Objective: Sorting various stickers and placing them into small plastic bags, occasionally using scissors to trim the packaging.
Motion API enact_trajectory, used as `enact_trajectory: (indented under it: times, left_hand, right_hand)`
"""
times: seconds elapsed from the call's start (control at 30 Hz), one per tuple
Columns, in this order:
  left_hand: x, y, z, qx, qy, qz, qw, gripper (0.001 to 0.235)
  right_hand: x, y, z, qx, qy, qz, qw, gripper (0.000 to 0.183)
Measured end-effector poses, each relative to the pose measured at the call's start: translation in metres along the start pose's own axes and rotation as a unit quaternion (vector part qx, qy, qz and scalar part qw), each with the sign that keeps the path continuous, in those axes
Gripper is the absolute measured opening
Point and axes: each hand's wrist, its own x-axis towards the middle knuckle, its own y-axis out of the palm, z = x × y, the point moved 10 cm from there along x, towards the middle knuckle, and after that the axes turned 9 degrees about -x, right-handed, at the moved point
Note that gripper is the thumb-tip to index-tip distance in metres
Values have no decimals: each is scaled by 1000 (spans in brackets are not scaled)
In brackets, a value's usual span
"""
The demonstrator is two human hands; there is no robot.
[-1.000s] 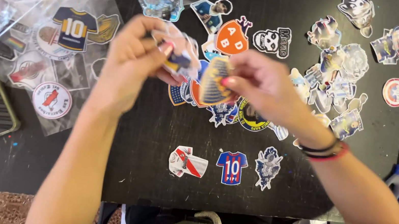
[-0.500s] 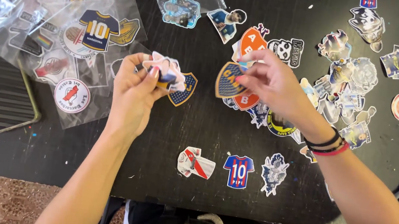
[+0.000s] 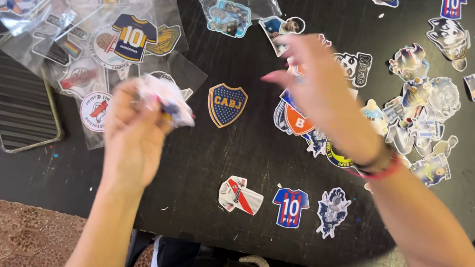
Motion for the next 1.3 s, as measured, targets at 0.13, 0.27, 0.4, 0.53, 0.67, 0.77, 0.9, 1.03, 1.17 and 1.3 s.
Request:
enact_trajectory:
  times: [0.13,0.27,0.4,0.53,0.67,0.77,0.9,1.03,1.17,1.3]
  left_hand:
    - [-12,8,50,96,-143,42,984,31]
    - [17,27,83,84,-142,8,986,28]
    - [40,44,96,127,-131,-6,983,27]
    - [34,80,85,148,-63,5,987,30]
    - [27,119,81,81,12,85,993,30]
    - [33,103,112,86,25,144,985,33]
    - [26,116,109,126,22,209,970,33]
    - [20,123,119,115,-47,243,962,34]
    - [7,123,137,150,-178,287,929,36]
    - [-16,118,137,190,-339,308,868,38]
  right_hand:
    - [-42,-63,-36,-64,155,21,986,41]
    - [-88,-49,-62,16,252,53,966,44]
    - [-96,-25,-47,32,249,16,968,73]
    - [-93,-11,-21,-1,237,-16,971,112]
    - [-97,-1,-20,-10,236,-6,972,112]
    - [-96,2,-17,49,236,9,970,112]
    - [-101,-4,-15,97,245,26,964,109]
    - [-108,-9,-15,99,271,81,954,101]
    - [-117,-10,-19,61,291,78,952,94]
    - [-119,-7,-12,81,315,67,943,94]
